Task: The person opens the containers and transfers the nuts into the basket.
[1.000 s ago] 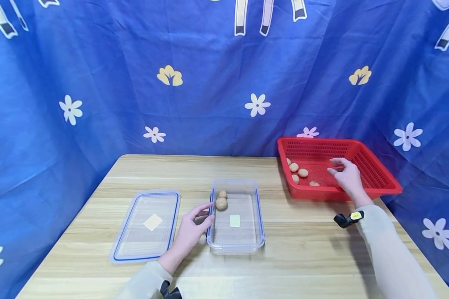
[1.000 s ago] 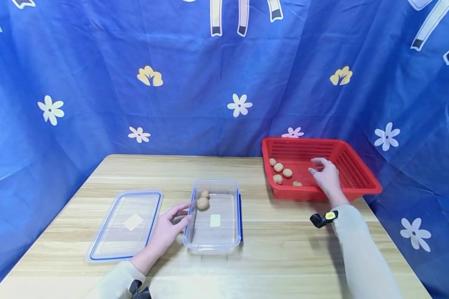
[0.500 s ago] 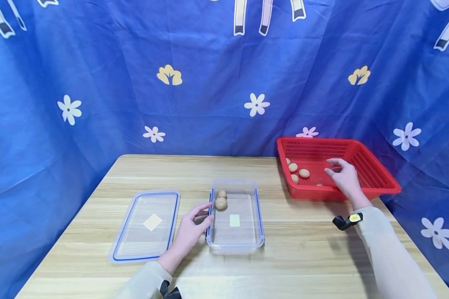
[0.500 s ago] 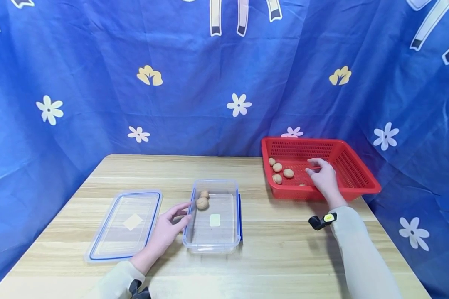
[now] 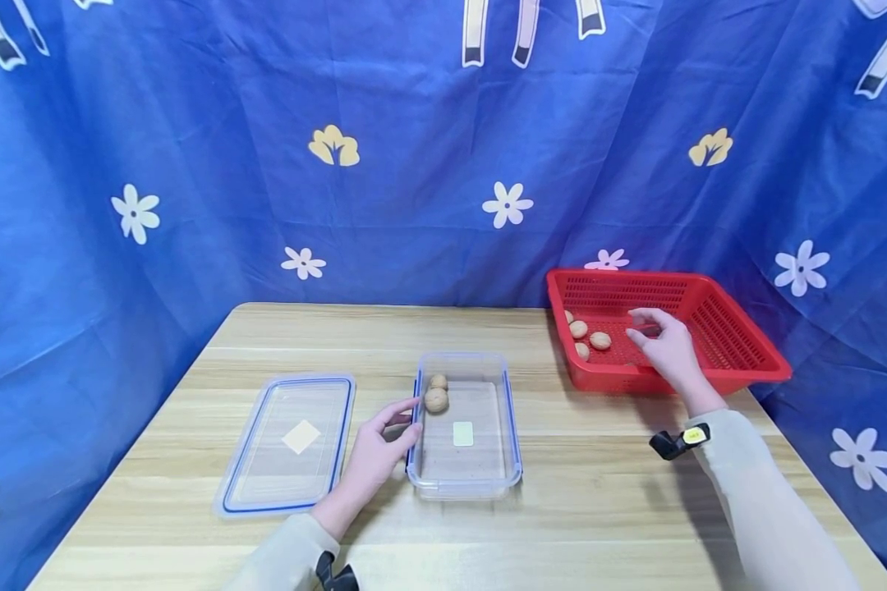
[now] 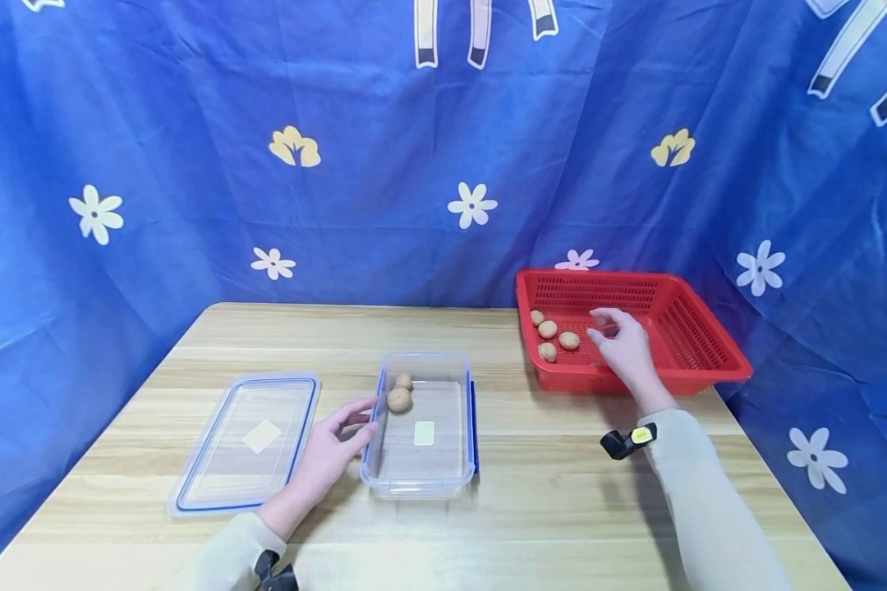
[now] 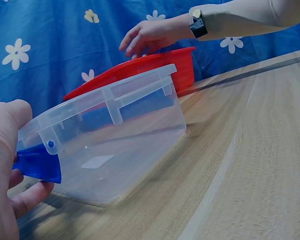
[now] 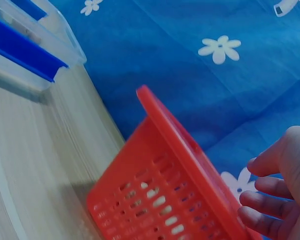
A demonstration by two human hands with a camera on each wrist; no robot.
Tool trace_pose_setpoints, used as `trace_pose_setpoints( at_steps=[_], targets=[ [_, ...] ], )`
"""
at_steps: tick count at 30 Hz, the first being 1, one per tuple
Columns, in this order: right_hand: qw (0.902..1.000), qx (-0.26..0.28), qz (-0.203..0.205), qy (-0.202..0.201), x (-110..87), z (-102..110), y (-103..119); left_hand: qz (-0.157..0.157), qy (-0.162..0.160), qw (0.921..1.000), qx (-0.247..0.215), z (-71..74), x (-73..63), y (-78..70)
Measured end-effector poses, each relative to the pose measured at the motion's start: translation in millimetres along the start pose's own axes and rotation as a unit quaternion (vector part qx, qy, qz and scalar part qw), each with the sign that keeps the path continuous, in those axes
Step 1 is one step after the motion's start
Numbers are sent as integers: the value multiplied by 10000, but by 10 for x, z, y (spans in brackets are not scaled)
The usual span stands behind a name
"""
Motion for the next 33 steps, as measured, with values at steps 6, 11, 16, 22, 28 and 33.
trace_pose_setpoints(
  at_steps=[6, 11, 16, 22, 28, 33],
  targets=[
    [9996, 252, 62, 107, -18, -47, 136, 27, 28, 10000, 22, -2, 11, 1],
    [9989, 328, 162, 284, -44, -111, 230, 87, 76, 9999, 24, 3, -23, -108],
    [9982, 403, 207, 386, -74, -165, 301, 48, 128, 9999, 52, 12, -93, -317],
    [9975, 501, 133, 474, -111, -199, 386, 131, 134, 9998, 80, 14, -104, -343],
    [9966, 599, 256, 505, -148, -242, 467, 160, 170, 9997, 22, 12, -96, -328],
    [9949, 760, 404, 526, -177, -287, 542, 141, 159, 9998, 36, 11, -102, -334]
  ],
)
Point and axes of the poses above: each hand's wrist, its own x-axis towards the middle knuckle, its own z-axis out of the back of the hand, y = z × x, the point moved 5 cm from there along x, towards the middle knuckle, and after that the axes turned 6 degrees about -y, right-handed, at the moved point
